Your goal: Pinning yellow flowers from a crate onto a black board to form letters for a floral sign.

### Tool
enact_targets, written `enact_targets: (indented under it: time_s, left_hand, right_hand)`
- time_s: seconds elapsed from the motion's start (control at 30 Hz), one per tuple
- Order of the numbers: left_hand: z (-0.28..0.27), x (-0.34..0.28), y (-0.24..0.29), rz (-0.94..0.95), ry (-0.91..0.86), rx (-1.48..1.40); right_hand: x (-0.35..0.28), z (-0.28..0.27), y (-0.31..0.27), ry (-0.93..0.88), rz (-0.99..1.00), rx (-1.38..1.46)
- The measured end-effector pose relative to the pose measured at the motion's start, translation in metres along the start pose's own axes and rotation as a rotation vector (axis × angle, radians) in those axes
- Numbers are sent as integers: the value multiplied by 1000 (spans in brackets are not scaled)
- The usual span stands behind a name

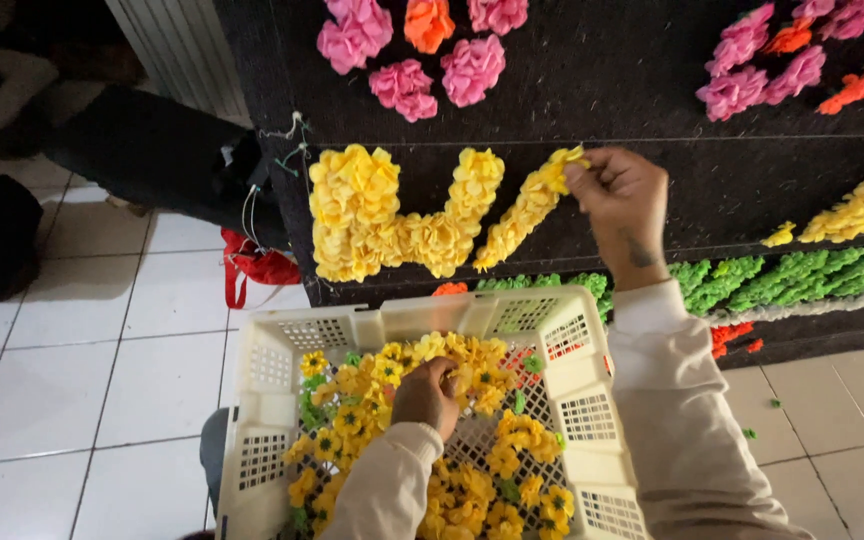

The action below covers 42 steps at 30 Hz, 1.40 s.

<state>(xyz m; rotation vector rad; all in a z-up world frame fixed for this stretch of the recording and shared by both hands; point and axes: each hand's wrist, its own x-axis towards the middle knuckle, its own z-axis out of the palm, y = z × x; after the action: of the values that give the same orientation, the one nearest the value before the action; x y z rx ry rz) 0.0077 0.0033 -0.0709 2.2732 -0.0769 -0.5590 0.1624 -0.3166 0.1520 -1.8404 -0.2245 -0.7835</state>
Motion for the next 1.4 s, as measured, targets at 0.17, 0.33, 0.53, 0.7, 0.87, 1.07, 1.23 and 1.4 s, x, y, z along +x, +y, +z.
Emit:
enact_targets:
  time_s: [0.17,0.33,0.53,0.7,0.87,1.07,1.23,1.4]
  left_hand:
    - [2,1,5,-8,130,-192]
    - [-28,-5,23,-84,111,-250]
    - [1,18,-1,-91,124,-308]
    - [-7,11,13,-11,170,-310]
    - [-12,-7,23,100,316,-550]
    - [-42,-25,52,118,221,-755]
    - [-38,-28,57,5,92,-1048]
    - [-15,-8,32,-127,107,-1316]
  right_hand:
    - [-6,7,-34,20,61,-260]
    - [-15,13,-59,38,195,-51]
    - [-11,21,-37,96,100,7]
    - [-9,20,-27,137,145,-344]
    - [-59,16,-28,-76,121,-90]
    - [-171,30,-15,-703,211,-85]
    - [-191,17,3,-608,250,-116]
    - [-179,1,41,-290,-42,-88]
